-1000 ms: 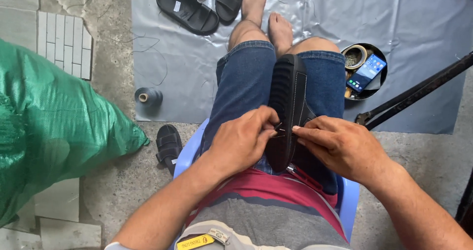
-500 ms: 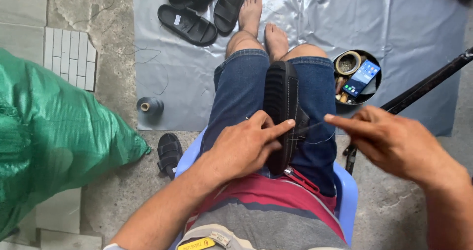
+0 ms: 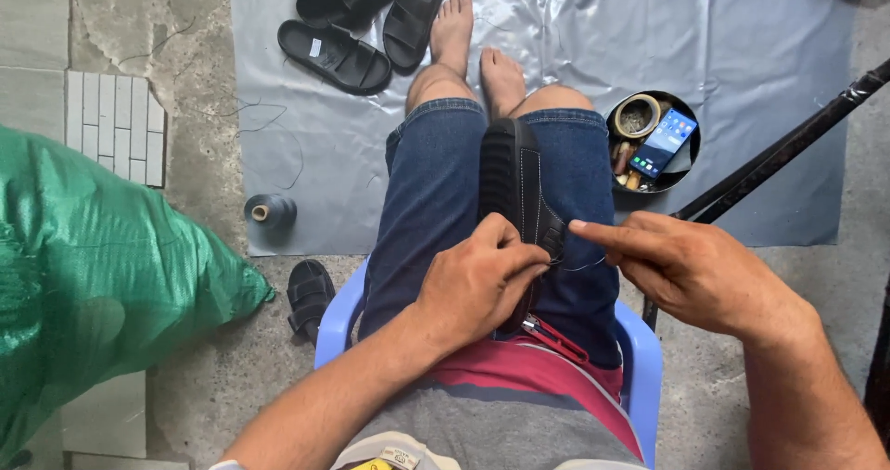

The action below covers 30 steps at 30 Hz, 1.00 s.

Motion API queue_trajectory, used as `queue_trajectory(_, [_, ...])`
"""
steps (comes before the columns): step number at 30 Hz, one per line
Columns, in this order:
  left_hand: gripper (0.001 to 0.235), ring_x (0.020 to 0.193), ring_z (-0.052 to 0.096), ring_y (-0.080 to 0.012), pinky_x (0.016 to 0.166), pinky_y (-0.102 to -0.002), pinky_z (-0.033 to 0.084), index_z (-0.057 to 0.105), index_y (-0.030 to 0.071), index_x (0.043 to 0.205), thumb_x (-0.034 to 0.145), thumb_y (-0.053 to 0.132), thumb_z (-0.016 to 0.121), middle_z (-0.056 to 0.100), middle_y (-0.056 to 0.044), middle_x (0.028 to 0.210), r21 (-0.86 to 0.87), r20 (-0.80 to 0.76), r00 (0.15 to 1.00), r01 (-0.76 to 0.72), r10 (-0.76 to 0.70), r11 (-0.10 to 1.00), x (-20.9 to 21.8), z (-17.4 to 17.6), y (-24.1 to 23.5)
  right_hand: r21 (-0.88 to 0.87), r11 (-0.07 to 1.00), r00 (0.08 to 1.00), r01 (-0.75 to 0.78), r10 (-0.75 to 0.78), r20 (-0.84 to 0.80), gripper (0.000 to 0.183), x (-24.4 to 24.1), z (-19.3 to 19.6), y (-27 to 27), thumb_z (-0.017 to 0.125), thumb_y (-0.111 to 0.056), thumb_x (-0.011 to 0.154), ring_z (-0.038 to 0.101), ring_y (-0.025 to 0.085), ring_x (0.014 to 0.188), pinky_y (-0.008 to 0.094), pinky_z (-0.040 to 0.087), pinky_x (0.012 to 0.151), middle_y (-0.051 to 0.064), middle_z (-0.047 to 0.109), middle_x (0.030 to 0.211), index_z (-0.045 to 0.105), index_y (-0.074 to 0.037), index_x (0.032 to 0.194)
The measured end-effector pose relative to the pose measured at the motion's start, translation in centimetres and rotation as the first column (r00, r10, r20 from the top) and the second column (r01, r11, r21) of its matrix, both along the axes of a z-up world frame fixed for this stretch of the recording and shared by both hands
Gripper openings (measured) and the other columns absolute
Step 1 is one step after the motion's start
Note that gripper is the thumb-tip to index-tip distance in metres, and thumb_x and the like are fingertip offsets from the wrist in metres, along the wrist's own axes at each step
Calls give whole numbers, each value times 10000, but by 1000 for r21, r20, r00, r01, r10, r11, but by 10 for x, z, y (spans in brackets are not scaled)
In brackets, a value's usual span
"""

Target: The person sits on a blue plastic chair and sews a black shoe held between their legs using a needle and thread. They repeatedly push the needle through the shoe's upper and pull the thread to create stitches.

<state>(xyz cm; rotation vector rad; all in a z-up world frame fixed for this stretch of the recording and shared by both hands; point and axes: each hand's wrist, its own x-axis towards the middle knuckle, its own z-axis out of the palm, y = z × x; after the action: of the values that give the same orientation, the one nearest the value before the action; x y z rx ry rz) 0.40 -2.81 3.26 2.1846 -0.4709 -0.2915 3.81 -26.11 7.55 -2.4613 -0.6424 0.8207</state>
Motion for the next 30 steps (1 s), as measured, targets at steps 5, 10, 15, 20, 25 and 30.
queue_trajectory(5, [134, 757, 548, -106, 671, -253, 452, 674, 212, 903, 817, 279, 595, 493, 14, 830, -190, -313, 944, -171, 106, 967, 4, -3, 4, -104, 985, 980, 137, -150, -134, 887, 2, -16, -2, 778, -450, 566, 468, 105, 429, 259, 440, 496, -29, 504, 486, 377, -369, 1353])
queue_trajectory(10, [126, 762, 583, -214, 667, -304, 472, 681, 160, 926, 820, 211, 634, 513, -49, 811, -355, -372, 920, -259, 119, 898, 3, -14, 7, 300, 892, 941, 338, -320, -107, 236, -1, -21, 41, 640, -249, 756, 586, 224, 442, 336, 467, 462, 33, 593, 441, 673, -200, 984])
queue_trajectory(15, [117, 807, 556, -198, 721, -299, 446, 669, 145, 923, 840, 211, 620, 526, -46, 827, -421, -383, 918, -270, 100, 866, -4, -12, 9, 386, 862, 928, 329, -219, -301, 139, -8, -24, 42, 616, -291, 772, 622, 179, 435, 297, 500, 468, -17, 650, 441, 722, -201, 772])
queue_trajectory(20, [104, 716, 554, -163, 631, -281, 475, 648, 109, 915, 873, 182, 587, 530, -79, 834, -455, -435, 889, -353, 142, 817, -9, -20, 6, 442, 762, 857, 473, -281, -432, 152, -17, -38, 43, 637, -163, 768, 505, 127, 462, 282, 454, 446, 49, 588, 454, 715, -79, 867])
queue_trajectory(25, [101, 663, 565, -150, 583, -258, 496, 645, 80, 907, 864, 163, 605, 533, -93, 820, -470, -438, 880, -399, 185, 787, -7, -25, 3, 413, 781, 883, 469, -413, -224, 314, -19, -37, 54, 739, -182, 677, 582, 187, 479, 302, 461, 467, 56, 626, 528, 678, -107, 976])
queue_trajectory(30, [99, 629, 564, -140, 558, -252, 501, 635, 67, 896, 872, 153, 592, 527, -91, 821, -480, -448, 875, -407, 182, 777, -9, -22, 5, 530, 533, 752, 660, -474, -459, 135, -21, -38, 51, 593, -91, 807, 475, 101, 359, 195, 409, 383, 53, 512, 389, 673, -6, 876])
